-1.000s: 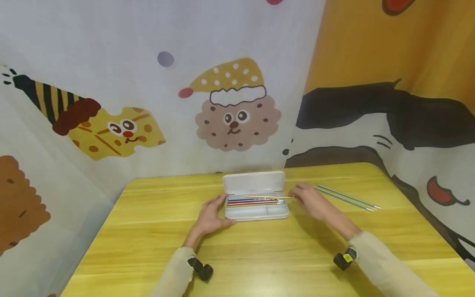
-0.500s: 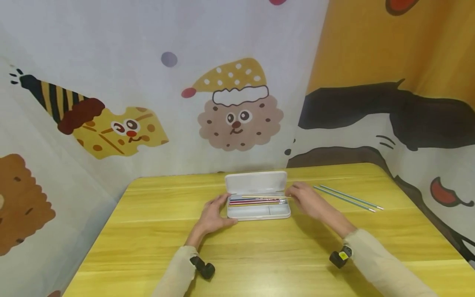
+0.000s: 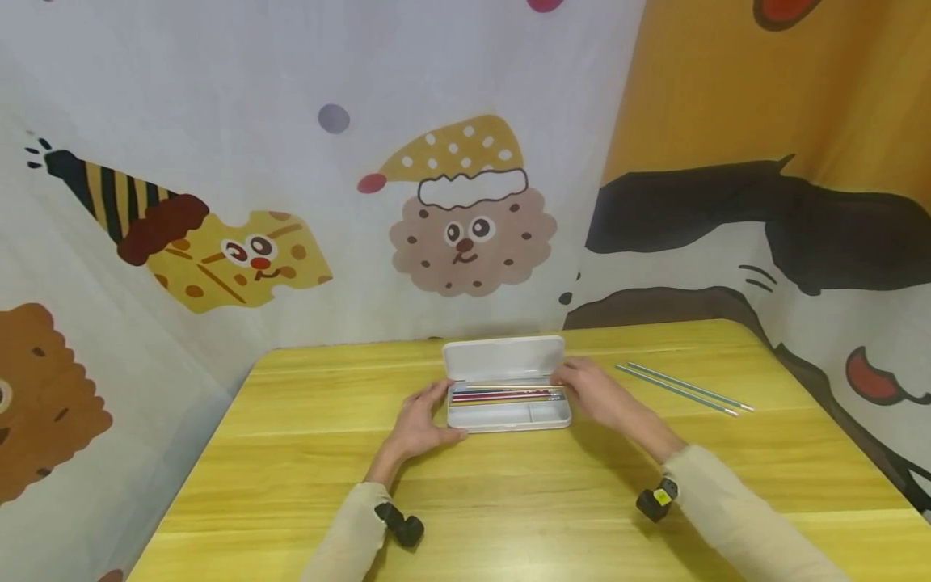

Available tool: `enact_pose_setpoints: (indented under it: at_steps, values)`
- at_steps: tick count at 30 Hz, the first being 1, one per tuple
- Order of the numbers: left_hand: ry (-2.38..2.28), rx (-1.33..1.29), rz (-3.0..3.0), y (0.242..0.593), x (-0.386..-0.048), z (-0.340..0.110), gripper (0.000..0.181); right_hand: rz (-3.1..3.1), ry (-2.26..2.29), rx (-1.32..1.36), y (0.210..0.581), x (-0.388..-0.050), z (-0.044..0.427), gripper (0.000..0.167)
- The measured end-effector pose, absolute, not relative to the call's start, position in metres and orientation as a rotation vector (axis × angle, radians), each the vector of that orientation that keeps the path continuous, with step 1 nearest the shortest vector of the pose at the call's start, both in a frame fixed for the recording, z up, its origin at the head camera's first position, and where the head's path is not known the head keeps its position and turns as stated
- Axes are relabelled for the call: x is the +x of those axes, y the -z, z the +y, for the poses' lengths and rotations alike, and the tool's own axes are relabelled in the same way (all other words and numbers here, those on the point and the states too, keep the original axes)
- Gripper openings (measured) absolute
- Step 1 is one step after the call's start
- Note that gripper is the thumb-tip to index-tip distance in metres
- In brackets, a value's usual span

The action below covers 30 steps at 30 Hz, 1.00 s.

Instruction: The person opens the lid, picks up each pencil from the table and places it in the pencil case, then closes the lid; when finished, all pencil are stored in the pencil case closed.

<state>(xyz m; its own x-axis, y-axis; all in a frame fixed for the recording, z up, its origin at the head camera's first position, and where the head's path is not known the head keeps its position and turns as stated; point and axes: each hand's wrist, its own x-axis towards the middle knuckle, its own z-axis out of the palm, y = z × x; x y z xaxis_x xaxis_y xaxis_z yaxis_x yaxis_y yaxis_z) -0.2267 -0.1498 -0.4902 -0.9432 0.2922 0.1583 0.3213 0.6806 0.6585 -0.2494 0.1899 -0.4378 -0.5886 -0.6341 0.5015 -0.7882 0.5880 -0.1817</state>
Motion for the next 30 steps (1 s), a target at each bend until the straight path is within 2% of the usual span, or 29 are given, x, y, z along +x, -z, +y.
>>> enact_pose_setpoints:
  at_steps: [30]
  values:
    - [1.150,-0.488,-2.852,0.492,-0.227,-0.150,0.093,-2.545,-0.466,1.142,0.445,-0.259,0.161,0.022]
